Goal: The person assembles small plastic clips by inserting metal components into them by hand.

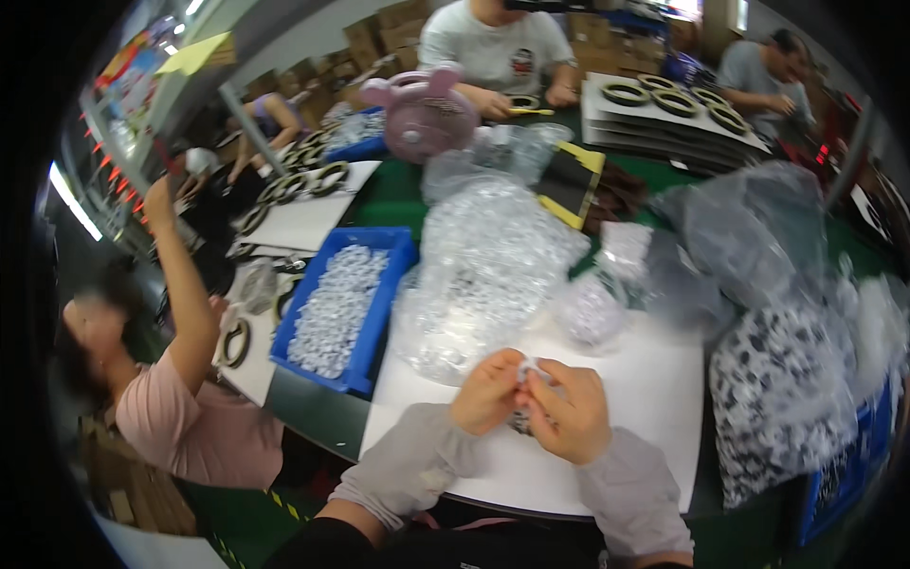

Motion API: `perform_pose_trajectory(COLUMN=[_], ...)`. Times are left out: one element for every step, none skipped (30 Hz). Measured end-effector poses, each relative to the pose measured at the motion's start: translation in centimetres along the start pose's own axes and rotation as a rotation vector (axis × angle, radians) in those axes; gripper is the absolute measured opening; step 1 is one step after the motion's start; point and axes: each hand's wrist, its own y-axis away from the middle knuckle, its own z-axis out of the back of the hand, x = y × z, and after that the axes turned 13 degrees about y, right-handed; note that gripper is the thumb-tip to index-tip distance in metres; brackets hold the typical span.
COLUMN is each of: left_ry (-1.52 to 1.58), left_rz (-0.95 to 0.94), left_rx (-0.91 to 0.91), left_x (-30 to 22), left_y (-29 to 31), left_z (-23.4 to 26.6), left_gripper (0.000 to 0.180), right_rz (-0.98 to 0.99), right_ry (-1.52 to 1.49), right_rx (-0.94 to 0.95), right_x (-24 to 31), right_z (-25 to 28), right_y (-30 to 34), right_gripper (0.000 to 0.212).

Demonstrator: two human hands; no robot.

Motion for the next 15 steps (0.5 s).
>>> perform_pose_trajectory(left_ry=[-0.002,-0.003,-0.026,-0.029,-0.035,-0.035,-0.029,-0.069,-0.116,-0.116,-0.136,-0.153,-0.17,-0.18,-0.207], left_rz=[0.009,0.02,0.034,0.016,0.04,0.077,0.079,0.067,0.054,0.059,0.05,0.045,0.04,0.037,0.066], left_rx=[0.045,0.09,0.066,0.064,0.058,0.052,0.052,0.044,0.049,0.066,0.05,0.029,0.008,0.024,0.006], left_x=[0.0,-0.2,-0.2,-0.4,-0.6,-0.4,-0.4,-0.4,-0.7,-1.0,-1.3,-1.4,-1.3,-0.9,-1.0], left_y=[-0.1,0.0,-0.1,-0.1,-0.2,-0.1,0.1,0.4,0.0,-0.3,-0.5,-0.3,-0.1,-0.1,0.0], left_z=[0.4,0.9,0.8,0.9,1.0,0.9,0.9,0.9,0.8,0.6,0.4,0.3,0.2,0.3,0.4], left_gripper=[0.015,0.018,0.017,0.017,0.016,0.015,0.015,0.014,0.013,0.013,0.013,0.013,0.013,0.013,0.014], right_rz=[0.003,0.004,0.002,0.017,0.015,0.001,0.001,0.025,0.056,0.058,0.068,0.073,0.077,0.084,0.094], right_ry=[-0.004,-0.006,0.006,-0.005,0.002,0.016,0.019,0.018,0.025,0.041,0.01,-0.022,-0.005,-0.002,0.001], right_rx=[0.002,0.005,0.015,0.014,0.01,0.012,0.017,0.021,0.017,0.011,0.002,-0.002,0.002,0.013,0.017], right_x=[0.2,0.6,0.6,0.6,0.5,0.6,0.7,0.8,0.4,0.1,0.0,0.1,-0.1,0.1,0.1], right_z=[0.0,0.0,0.2,0.0,-0.2,-0.1,0.0,0.1,0.0,-0.1,-0.3,-0.4,-0.4,0.0,0.0], right_y=[-0.2,-0.5,-0.5,-0.5,-0.4,-0.2,-0.1,0.0,-0.4,-0.6,-0.7,-0.6,-0.6,-0.3,-0.2], right_gripper=[0.037,0.038,0.038,0.038,0.039,0.039,0.039,0.04,0.041,0.041,0.042,0.043,0.043,0.043,0.042])
